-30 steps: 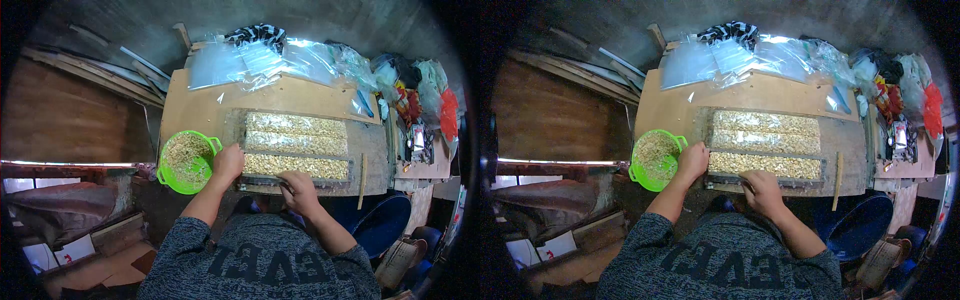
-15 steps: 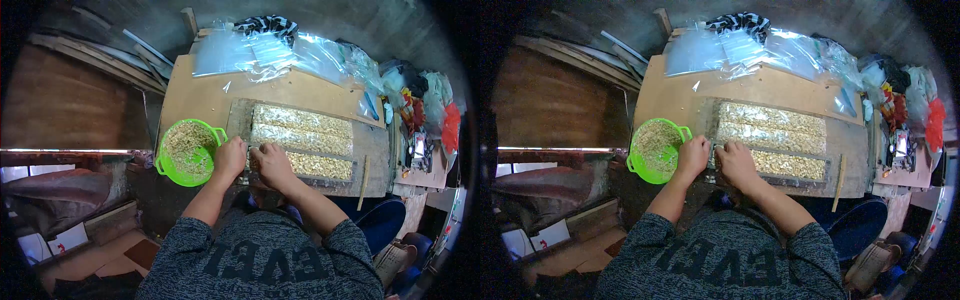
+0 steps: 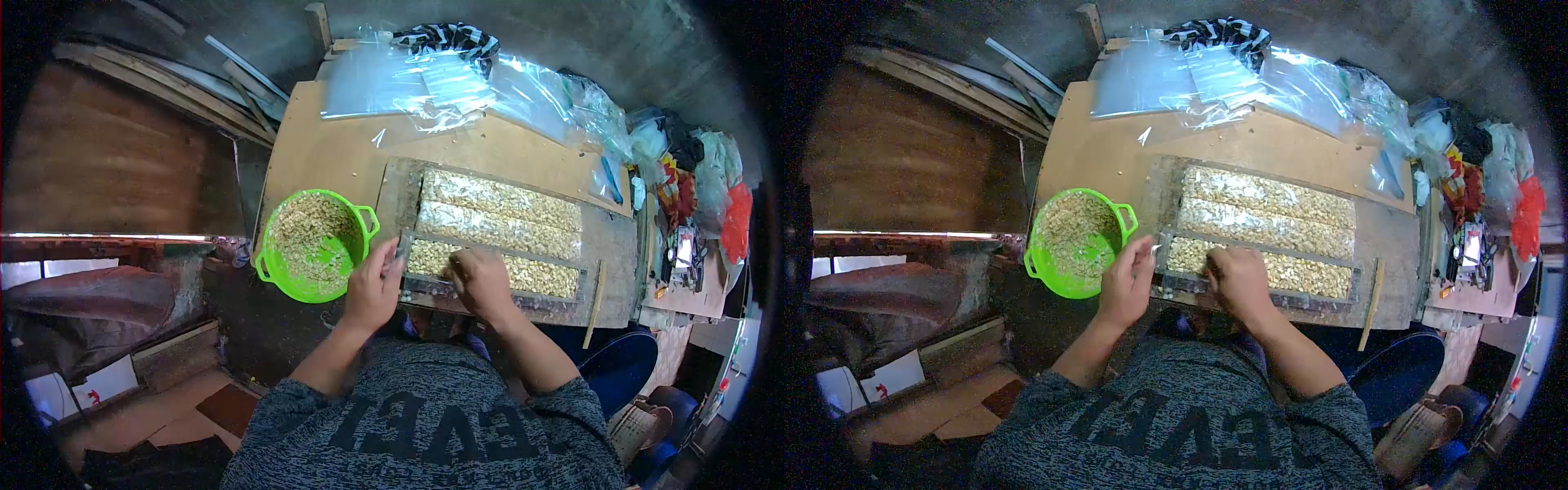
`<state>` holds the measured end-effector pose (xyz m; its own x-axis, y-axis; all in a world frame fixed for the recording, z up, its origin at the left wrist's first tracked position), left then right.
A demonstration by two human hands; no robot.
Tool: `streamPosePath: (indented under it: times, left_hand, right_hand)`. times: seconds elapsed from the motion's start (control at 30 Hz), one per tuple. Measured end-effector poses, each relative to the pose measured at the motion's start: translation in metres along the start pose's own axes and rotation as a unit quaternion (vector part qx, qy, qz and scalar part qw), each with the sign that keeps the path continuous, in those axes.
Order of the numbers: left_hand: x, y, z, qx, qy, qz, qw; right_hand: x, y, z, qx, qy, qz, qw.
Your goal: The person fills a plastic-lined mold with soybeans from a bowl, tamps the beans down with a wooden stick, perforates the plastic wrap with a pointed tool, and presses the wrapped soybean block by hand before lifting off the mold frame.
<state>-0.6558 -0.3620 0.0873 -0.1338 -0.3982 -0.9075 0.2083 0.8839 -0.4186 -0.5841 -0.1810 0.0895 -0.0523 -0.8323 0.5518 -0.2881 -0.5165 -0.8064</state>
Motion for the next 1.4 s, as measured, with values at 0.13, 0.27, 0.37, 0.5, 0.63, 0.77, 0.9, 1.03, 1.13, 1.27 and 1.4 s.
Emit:
streamPosePath:
  times: [0.13,0.27,0.37,0.5,0.63,0.77,0.9,1.03,1.13,1.27,1.4]
  left_hand:
    - [-0.009,-0.007,0.03,0.035,0.098,-0.047,0.993]
    - [0.001,0.009,0.044,0.104,0.081,-0.049,0.99]
    - [-0.001,0.009,0.038,0.073,0.066,-0.102,0.99]
    - [0.011,0.015,0.035,0.106,0.003,-0.043,0.993]
    - [0.001,0.004,0.036,0.079,0.052,0.007,0.995]
    - [0.001,-0.011,0.044,0.027,0.087,0.0,0.996]
    - [0.004,-0.014,0.053,0.03,0.099,-0.02,0.994]
    - [0.013,-0.017,0.067,0.056,0.042,-0.027,0.997]
    - [0.022,-0.021,0.082,0.049,0.058,-0.038,0.996]
    - [0.044,-0.028,0.11,0.036,0.064,-0.047,0.996]
    - [0.055,-0.038,0.12,0.076,0.011,-0.098,0.992]
  right_hand:
    - [-0.005,-0.006,0.004,-0.005,0.013,-0.011,1.0]
    - [0.005,-0.005,-0.001,0.005,0.009,-0.039,0.999]
    - [0.012,0.003,-0.006,-0.004,-0.02,-0.05,0.999]
    - [0.021,0.012,-0.012,0.035,-0.023,-0.023,0.999]
    - [0.022,0.009,-0.011,0.016,-0.026,-0.032,0.999]
    - [0.014,0.001,-0.011,-0.008,0.01,-0.018,1.0]
    - [0.014,0.001,-0.019,0.007,0.026,-0.007,1.0]
    - [0.059,0.001,-0.041,-0.028,-0.058,-0.038,0.997]
    - [0.112,0.02,-0.056,-0.008,-0.14,-0.094,0.986]
    - [0.169,0.091,-0.068,0.149,-0.225,-0.06,0.961]
    - [0.18,0.171,-0.073,0.255,-0.194,-0.002,0.947]
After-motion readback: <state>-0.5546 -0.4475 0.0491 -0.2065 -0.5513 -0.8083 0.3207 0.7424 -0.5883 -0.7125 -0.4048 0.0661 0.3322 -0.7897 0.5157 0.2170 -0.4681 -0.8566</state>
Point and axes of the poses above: each hand's wrist, its own z-axis away from the middle knuckle, its own y-axis out of the palm, x = y × z, the point moved 8 cm from there along -z, towards the middle knuckle, and after that the axes turned 10 degrees about -x, right-handed, at the moved point
